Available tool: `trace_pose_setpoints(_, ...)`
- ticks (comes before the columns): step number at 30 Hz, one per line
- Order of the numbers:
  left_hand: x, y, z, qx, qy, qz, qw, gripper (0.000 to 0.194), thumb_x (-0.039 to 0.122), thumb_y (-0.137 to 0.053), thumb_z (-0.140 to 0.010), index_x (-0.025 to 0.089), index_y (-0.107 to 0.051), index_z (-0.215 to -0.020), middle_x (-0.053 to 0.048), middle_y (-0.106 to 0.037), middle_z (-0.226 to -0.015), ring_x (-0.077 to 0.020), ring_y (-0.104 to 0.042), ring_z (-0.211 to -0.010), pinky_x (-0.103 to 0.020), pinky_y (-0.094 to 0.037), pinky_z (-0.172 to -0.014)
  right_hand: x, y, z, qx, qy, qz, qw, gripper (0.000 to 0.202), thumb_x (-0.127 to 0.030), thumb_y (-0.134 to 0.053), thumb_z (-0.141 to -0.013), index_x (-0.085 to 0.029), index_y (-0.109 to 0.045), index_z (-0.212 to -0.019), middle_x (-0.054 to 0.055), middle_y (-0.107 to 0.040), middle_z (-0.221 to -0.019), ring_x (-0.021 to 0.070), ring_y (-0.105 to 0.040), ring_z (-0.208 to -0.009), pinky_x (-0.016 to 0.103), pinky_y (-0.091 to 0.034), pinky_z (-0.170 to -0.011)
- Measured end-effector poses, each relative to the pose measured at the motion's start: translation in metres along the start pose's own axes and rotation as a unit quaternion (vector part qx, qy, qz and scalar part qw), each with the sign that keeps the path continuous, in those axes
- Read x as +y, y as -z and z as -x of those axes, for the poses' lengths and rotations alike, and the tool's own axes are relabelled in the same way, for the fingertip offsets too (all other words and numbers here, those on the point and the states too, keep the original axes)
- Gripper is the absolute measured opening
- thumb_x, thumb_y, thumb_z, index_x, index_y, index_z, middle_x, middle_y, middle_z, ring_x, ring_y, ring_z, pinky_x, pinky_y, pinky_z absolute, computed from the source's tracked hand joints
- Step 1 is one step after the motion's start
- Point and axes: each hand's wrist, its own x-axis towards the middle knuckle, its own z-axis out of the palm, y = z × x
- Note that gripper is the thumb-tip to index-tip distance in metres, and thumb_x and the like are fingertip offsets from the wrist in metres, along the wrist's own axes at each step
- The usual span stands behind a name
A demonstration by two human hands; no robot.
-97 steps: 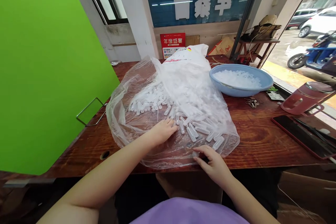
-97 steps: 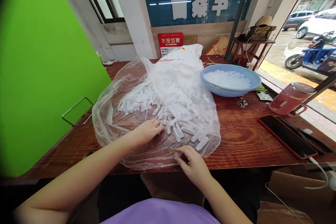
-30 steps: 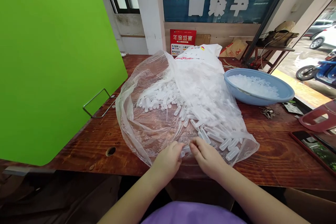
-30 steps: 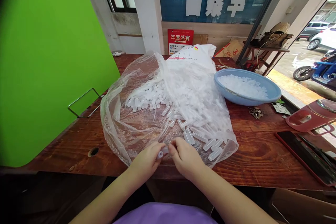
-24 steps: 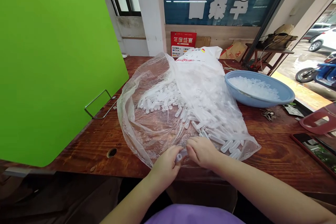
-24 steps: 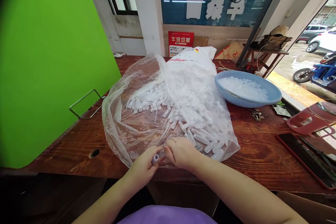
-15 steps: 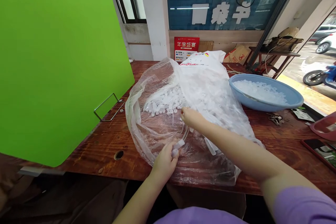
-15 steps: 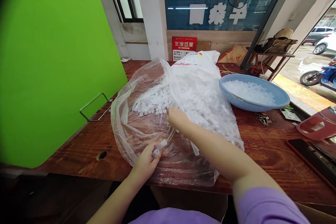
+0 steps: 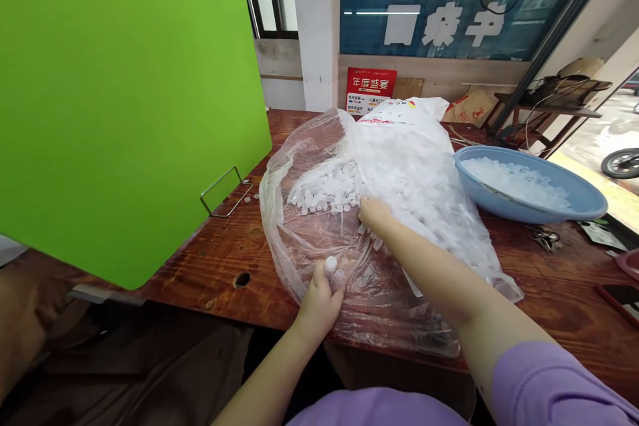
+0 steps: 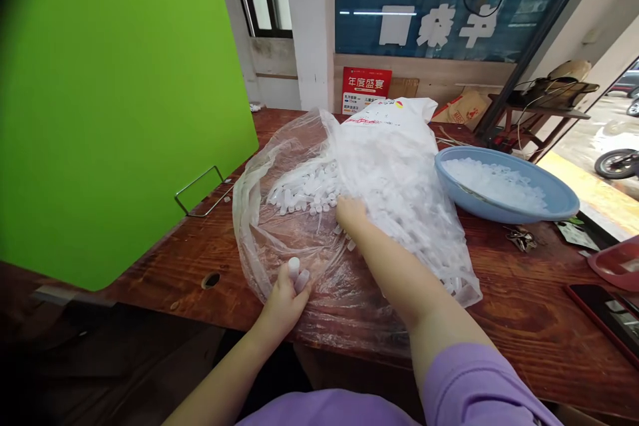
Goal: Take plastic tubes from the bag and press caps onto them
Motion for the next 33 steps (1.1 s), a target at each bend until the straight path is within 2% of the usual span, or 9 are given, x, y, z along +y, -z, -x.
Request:
trace_pose_setpoints(5,0.008,0.004,0.003,-0.013,0.004,-0.01,1.0,0.04,0.031,-0.059,-0.071,0.016,-0.043,-0.105,-0.01,-0.062,-0.096,-0.0256,-0.061,-0.094,-0.039,-0.048,-0.08,-0.006,0.023,0.052,-0.023,0.149,-0.072,0.986,0.029,-0.026,-0.044,-0.092,-0.016,-0.054,-0.118,0.01,-0.055,-0.116,0.0175,-0.055,-0.103,0.029,-0.043,-0.089)
trace_pose_setpoints(7,0.013,0.005,0.005,-0.031,0.002,-0.022,0.999,0.038,0.032,-0.06,-0.072,0.018,-0.044,-0.103,-0.008,-0.063,-0.095,-0.0247,-0.062,-0.092,-0.036,-0.048,-0.078,-0.005,0.028,0.085,-0.086,0.248,-0.104,0.959,0.023,-0.028,-0.054,-0.087,-0.025,-0.061,-0.109,0.001,-0.062,-0.105,0.0115,-0.059,-0.095,0.019,-0.044,-0.083)
trace_pose_setpoints(9,0.017,0.005,0.008,-0.056,0.001,-0.041,0.998,0.034,0.031,-0.061,-0.071,0.019,-0.046,-0.099,-0.006,-0.064,-0.089,-0.0248,-0.063,-0.087,-0.035,-0.049,-0.073,0.0,0.027,0.117,-0.137,0.335,-0.173,0.916,0.024,-0.026,-0.058,-0.084,-0.022,-0.061,-0.107,0.0,-0.064,-0.097,0.0109,-0.061,-0.087,0.019,-0.047,-0.076)
trace_pose_setpoints(16,0.03,0.007,0.015,-0.124,-0.009,-0.112,0.986,0.026,0.027,-0.053,-0.077,0.018,-0.047,-0.1,-0.01,-0.065,-0.088,-0.0305,-0.064,-0.087,-0.037,-0.047,-0.069,0.014,0.002,0.167,0.002,0.412,-0.262,0.872,0.022,-0.018,-0.048,-0.089,-0.018,-0.062,-0.105,0.009,-0.063,-0.105,0.0152,-0.059,-0.096,0.025,-0.047,-0.082)
trace_pose_setpoints(18,0.037,0.011,0.016,-0.147,-0.018,-0.135,0.98,0.025,0.027,-0.052,-0.078,0.018,-0.047,-0.101,-0.011,-0.066,-0.088,-0.0314,-0.064,-0.087,-0.037,-0.047,-0.069,0.012,0.0,0.171,0.012,0.386,-0.239,0.891,0.022,-0.022,-0.049,-0.089,-0.017,-0.063,-0.105,0.01,-0.064,-0.1,0.0167,-0.061,-0.09,0.025,-0.048,-0.077)
trace_pose_setpoints(22,0.054,0.018,0.016,-0.181,-0.03,-0.189,0.965,0.022,0.025,-0.05,-0.08,0.018,-0.047,-0.1,-0.01,-0.066,-0.088,-0.0308,-0.064,-0.087,-0.035,-0.046,-0.069,0.007,0.001,0.178,-0.039,0.22,-0.195,0.955,0.038,-0.036,-0.039,-0.092,-0.015,-0.065,-0.075,0.006,-0.061,-0.067,0.0171,-0.059,-0.064,0.027,-0.046,-0.06)
trace_pose_setpoints(24,0.06,0.019,0.015,-0.178,-0.022,-0.194,0.965,0.028,0.024,-0.053,-0.078,0.018,-0.045,-0.104,-0.011,-0.066,-0.092,-0.0304,-0.064,-0.089,-0.035,-0.046,-0.071,0.008,0.002,0.183,-0.025,0.202,-0.202,0.958,0.034,-0.036,-0.039,-0.092,-0.014,-0.064,-0.084,0.007,-0.062,-0.074,0.0183,-0.059,-0.069,0.029,-0.046,-0.063)
trace_pose_setpoints(28,0.065,0.018,0.013,-0.176,-0.002,-0.203,0.963,0.04,0.027,-0.057,-0.077,0.018,-0.04,-0.112,-0.012,-0.066,-0.098,-0.0308,-0.062,-0.095,-0.034,-0.045,-0.072,0.01,-0.001,0.193,0.027,0.279,-0.239,0.93,0.03,-0.022,-0.043,-0.088,-0.014,-0.05,-0.115,0.011,-0.06,-0.1,0.019,-0.058,-0.088,0.03,-0.045,-0.075)
trace_pose_setpoints(33,0.066,0.019,0.018,-0.195,0.002,-0.225,0.955,0.026,0.026,-0.049,-0.081,0.018,-0.043,-0.106,-0.013,-0.066,-0.094,-0.0317,-0.064,-0.091,-0.034,-0.045,-0.069,0.009,0.001,0.195,-0.028,0.205,-0.236,0.95,0.017,-0.028,-0.042,-0.089,-0.017,-0.055,-0.089,0.005,-0.061,-0.082,0.0169,-0.058,-0.074,0.027,-0.045,-0.067)
